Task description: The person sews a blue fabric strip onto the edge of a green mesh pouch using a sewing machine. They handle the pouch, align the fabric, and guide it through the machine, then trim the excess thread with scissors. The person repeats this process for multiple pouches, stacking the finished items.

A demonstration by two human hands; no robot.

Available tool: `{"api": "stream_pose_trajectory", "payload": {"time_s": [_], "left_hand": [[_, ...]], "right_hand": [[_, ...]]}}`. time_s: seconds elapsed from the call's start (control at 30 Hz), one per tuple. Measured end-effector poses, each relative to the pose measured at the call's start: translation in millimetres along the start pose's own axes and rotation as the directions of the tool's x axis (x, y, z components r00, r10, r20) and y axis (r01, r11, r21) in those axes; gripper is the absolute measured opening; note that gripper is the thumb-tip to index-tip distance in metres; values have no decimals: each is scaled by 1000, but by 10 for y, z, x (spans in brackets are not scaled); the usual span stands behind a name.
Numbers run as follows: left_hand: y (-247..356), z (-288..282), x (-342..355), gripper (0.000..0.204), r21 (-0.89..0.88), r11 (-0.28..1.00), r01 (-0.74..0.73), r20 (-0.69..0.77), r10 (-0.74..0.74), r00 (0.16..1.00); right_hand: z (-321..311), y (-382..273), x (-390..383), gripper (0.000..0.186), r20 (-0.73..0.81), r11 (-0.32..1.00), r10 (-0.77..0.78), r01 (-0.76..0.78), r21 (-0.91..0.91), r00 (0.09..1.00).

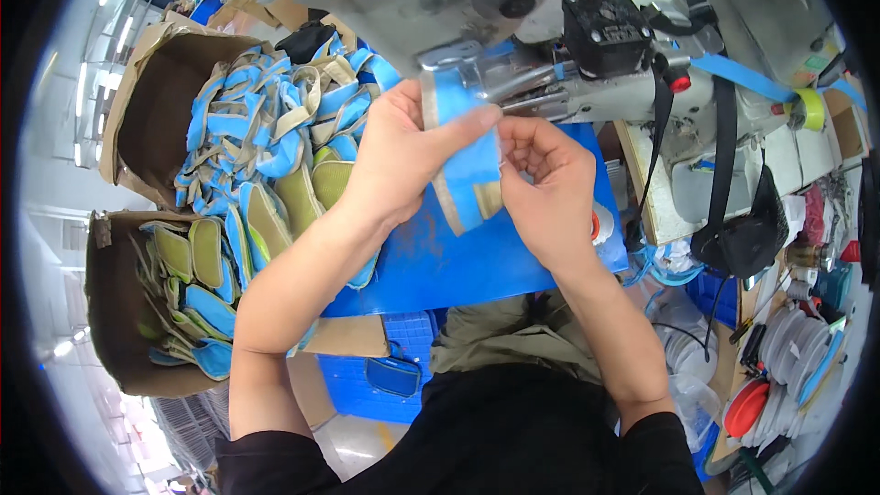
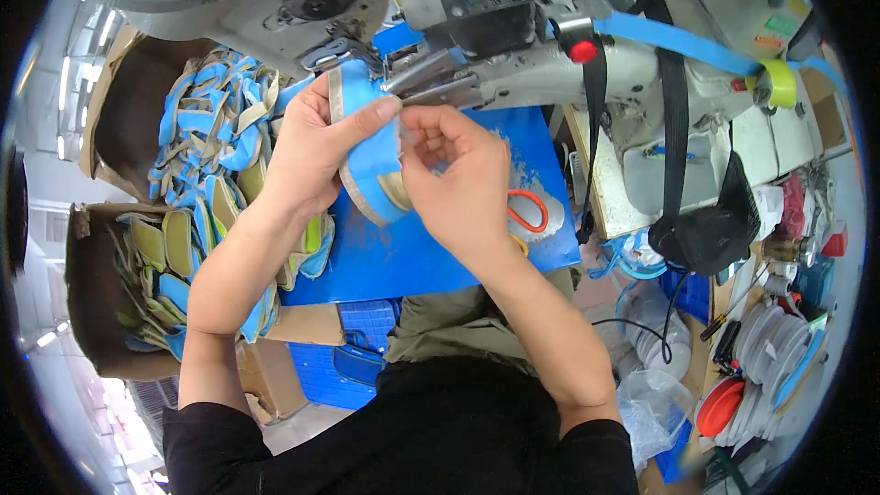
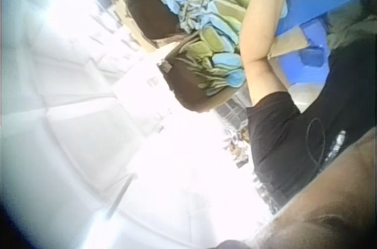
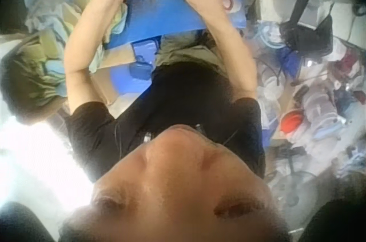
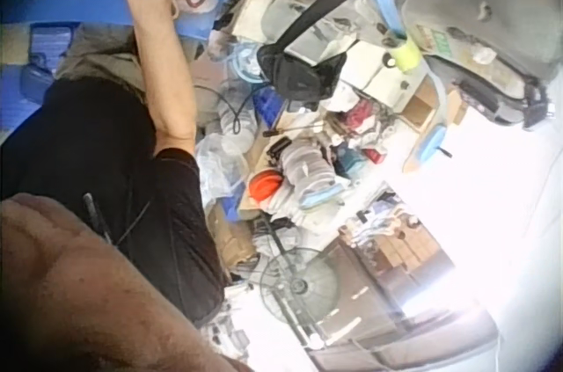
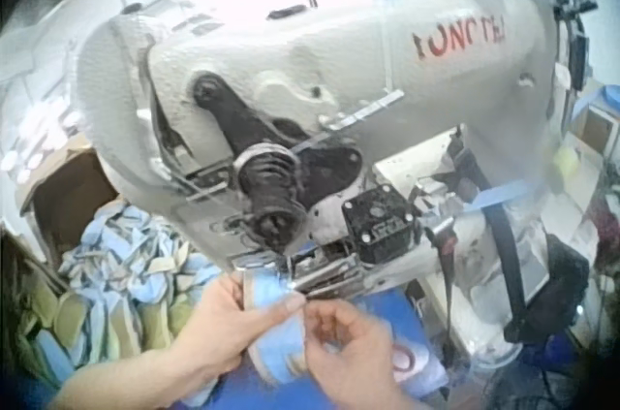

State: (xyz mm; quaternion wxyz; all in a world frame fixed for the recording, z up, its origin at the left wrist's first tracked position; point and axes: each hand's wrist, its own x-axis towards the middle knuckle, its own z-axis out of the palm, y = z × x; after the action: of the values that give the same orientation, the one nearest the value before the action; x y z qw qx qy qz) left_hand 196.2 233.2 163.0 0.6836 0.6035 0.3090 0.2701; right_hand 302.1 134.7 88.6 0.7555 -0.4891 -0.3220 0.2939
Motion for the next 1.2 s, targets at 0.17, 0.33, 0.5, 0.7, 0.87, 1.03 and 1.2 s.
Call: {"api": "stream_pose_trajectory", "payload": {"time_s": [0.17,0.33,0.5,0.7,0.87,1.03,1.2], "left_hand": [[52,-68,-37,22,-427,828,363,130,-342,931],[-5,-352,13,21,-569,567,595,473,-366,801],[27,41,-109,19,-224,954,199,68,-189,980],[-134,-23,-50,19,-47,999,-21,-30,20,999],[-59,28,-49,23,-66,998,-10,1,10,1000],[35,-32,39,27,16,1000,26,34,-26,999],[37,-28,27,36,39,999,15,-4,-15,1000]], "right_hand": [[-32,63,6,21,-1,1000,4,-4,14,1000],[-40,28,-3,20,15,999,-48,47,13,999],[-70,42,5,18,50,998,-23,20,56,998],[-66,38,-43,20,60,1000,9,-10,17,998],[-85,42,-69,21,67,999,39,-41,30,997],[-114,-150,-133,22,139,967,159,-182,176,977],[-155,-170,-136,22,168,969,143,-173,176,975]]}}
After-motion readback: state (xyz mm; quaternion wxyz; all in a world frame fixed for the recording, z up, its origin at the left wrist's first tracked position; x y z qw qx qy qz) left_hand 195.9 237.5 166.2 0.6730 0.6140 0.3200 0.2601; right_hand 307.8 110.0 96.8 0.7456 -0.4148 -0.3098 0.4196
